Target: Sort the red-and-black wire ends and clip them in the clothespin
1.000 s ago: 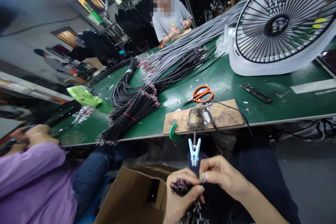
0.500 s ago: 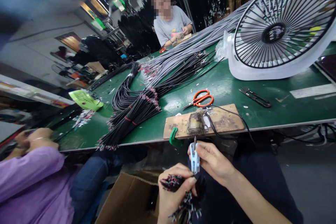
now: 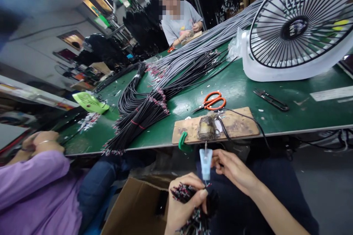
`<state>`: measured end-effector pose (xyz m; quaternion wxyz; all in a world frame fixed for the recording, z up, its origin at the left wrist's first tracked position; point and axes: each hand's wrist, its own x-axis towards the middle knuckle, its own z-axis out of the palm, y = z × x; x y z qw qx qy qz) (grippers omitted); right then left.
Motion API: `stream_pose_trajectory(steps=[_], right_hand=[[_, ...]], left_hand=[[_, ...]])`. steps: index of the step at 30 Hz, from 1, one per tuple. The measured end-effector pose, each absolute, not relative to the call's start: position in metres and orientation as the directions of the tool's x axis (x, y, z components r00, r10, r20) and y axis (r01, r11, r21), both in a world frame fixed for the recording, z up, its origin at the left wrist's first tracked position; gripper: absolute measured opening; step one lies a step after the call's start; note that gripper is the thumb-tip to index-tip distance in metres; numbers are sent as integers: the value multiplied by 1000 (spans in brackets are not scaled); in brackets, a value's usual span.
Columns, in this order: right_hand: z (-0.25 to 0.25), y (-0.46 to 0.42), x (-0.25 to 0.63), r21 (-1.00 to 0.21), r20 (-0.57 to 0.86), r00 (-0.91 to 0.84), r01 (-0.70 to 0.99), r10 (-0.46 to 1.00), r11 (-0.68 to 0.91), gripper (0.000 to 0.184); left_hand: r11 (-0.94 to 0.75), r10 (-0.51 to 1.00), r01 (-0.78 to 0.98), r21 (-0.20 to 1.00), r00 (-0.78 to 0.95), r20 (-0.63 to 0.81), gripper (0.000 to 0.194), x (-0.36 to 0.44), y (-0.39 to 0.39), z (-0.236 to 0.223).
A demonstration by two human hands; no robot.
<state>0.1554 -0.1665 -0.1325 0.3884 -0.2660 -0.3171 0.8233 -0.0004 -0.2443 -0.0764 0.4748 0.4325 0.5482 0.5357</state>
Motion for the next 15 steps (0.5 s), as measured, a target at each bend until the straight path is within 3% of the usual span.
stream_pose_trajectory(steps=[2,4,8,11,15], right_hand=[[-135,-170,162,-847,-167,-539,-350,826,-400,31],[-130,-174,165,-933,-124,-535,-224,836,-282,27],[-108,-182,166,-998,18,-591,-65,806,-25,19],[-96,-188,164,-991,68,-612,49,788,124,11],[-103,-195,165,-965,53,-574,181,818,189,21]], left_hand=[[59,984,-35,998,-168,-65,22,1,-249,-80],[150,974,-79,985,-162,-162,31,4,-255,-86],[353,895,-197,915,-214,-391,40,12,-263,-104],[318,908,-195,928,-217,-357,43,21,-264,-118],[258,916,-304,917,-226,-332,44,28,-271,-135]])
